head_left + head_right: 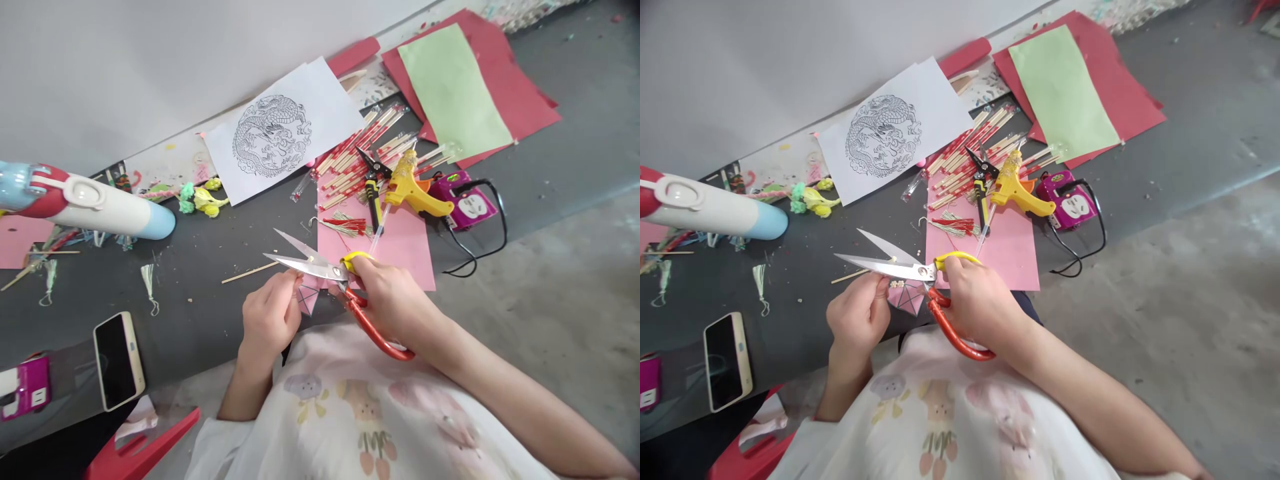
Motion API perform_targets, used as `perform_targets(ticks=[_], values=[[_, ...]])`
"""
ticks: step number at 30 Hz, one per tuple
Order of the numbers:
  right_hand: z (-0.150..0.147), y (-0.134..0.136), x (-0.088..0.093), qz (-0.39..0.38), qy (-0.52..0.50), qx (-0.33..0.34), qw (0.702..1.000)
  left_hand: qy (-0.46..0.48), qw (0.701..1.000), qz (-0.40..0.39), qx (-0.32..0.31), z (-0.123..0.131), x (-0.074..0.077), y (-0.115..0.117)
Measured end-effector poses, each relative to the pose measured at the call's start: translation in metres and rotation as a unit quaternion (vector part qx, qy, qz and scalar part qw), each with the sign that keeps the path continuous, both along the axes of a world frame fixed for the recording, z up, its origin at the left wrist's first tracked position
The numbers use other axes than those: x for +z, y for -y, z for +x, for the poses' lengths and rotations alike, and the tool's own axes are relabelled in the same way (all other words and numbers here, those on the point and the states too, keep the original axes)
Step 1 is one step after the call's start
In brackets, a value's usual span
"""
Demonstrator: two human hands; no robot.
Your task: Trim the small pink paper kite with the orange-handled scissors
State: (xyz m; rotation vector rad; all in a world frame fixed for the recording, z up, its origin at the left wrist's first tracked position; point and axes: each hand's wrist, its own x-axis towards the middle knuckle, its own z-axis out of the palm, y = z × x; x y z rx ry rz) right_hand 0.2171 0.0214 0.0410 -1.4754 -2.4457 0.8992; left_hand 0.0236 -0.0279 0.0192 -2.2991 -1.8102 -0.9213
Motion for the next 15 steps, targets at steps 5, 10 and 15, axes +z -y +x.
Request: perform_targets(ticks=[5, 10, 15], values=[[-0.001, 0.001, 0.000, 0.006, -0.031, 0.016, 0.999, 0.017, 0.999, -0.045, 0.013, -0.001, 0.005, 0.000], [-0.001, 0.002, -0.002, 0.031, -0.068, 0.034, 0.997, 0.047, 0.996, -0.072, 0.010, -0.003, 0.011, 0.003], [-0.001, 0.004, -0.002, 0.034, -0.080, 0.043, 0.995, 0.040, 0.997, -0.071, -0.003, -0.007, 0.012, 0.006]])
